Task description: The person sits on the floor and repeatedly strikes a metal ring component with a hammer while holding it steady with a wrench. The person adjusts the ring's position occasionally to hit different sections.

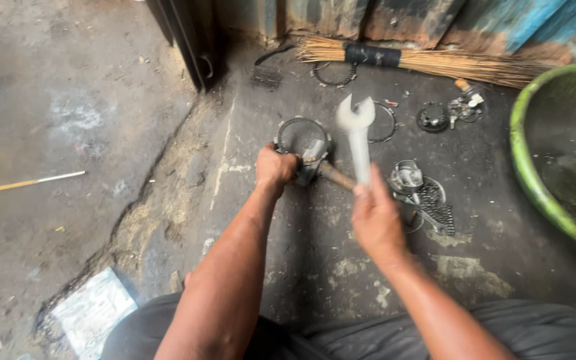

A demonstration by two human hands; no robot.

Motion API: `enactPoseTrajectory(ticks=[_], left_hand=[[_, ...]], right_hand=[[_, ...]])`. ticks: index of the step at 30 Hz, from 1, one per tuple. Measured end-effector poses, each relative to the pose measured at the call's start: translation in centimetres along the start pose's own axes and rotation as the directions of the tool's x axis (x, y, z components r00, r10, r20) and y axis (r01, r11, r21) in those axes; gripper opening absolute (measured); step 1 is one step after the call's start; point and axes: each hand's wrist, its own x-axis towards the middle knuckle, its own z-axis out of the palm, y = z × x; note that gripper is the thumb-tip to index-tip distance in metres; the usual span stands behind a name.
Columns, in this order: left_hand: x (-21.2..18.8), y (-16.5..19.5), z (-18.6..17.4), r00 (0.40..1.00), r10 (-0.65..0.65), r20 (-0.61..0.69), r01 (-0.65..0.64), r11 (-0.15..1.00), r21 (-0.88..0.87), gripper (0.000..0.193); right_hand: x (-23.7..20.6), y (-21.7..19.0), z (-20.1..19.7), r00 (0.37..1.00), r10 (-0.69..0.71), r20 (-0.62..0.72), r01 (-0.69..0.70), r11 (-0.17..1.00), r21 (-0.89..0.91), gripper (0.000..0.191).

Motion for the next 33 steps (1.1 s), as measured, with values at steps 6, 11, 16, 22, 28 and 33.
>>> enactPoseTrajectory(ticks=[6,11,16,22,28,33], left_hand=[[0.2,-0.1,0.0,0.981,0.162,-0.104,-0.152,0.983,0.098,0.061],[0.2,-0.4,0.0,0.996,0.079,-0.031,-0.080,0.996,-0.038,0.055],[0.4,-0.4,0.1,0.996,0.081,-0.022,-0.083,0.989,-0.120,0.051],[0.6,-0.6,0.2,0.996,0.090,0.004,-0.089,0.991,-0.103,0.050],[0.6,-0.6,0.2,0.995,0.088,-0.046,-0.091,0.994,-0.060,0.052],[0.8,-0.7,0.3,0.998,0.048,0.035,-0.041,0.982,-0.187,0.047]], right_hand=[[0.2,-0.7,-0.4,0.990,-0.144,0.005,0.144,0.989,-0.028,0.055],[-0.3,-0.9,0.0,0.991,0.129,-0.027,-0.131,0.989,-0.071,0.055],[0.1,-0.3,0.4,0.958,-0.287,-0.025,0.278,0.945,-0.173,0.053],[-0.2,0.2,0.4,0.974,-0.227,-0.014,0.221,0.959,-0.178,0.051],[-0.1,-1.0,0.0,0.965,-0.252,-0.068,0.242,0.961,-0.136,0.054],[0.0,-1.6,-0.1,0.987,-0.045,0.152,0.082,0.967,-0.241,0.060]])
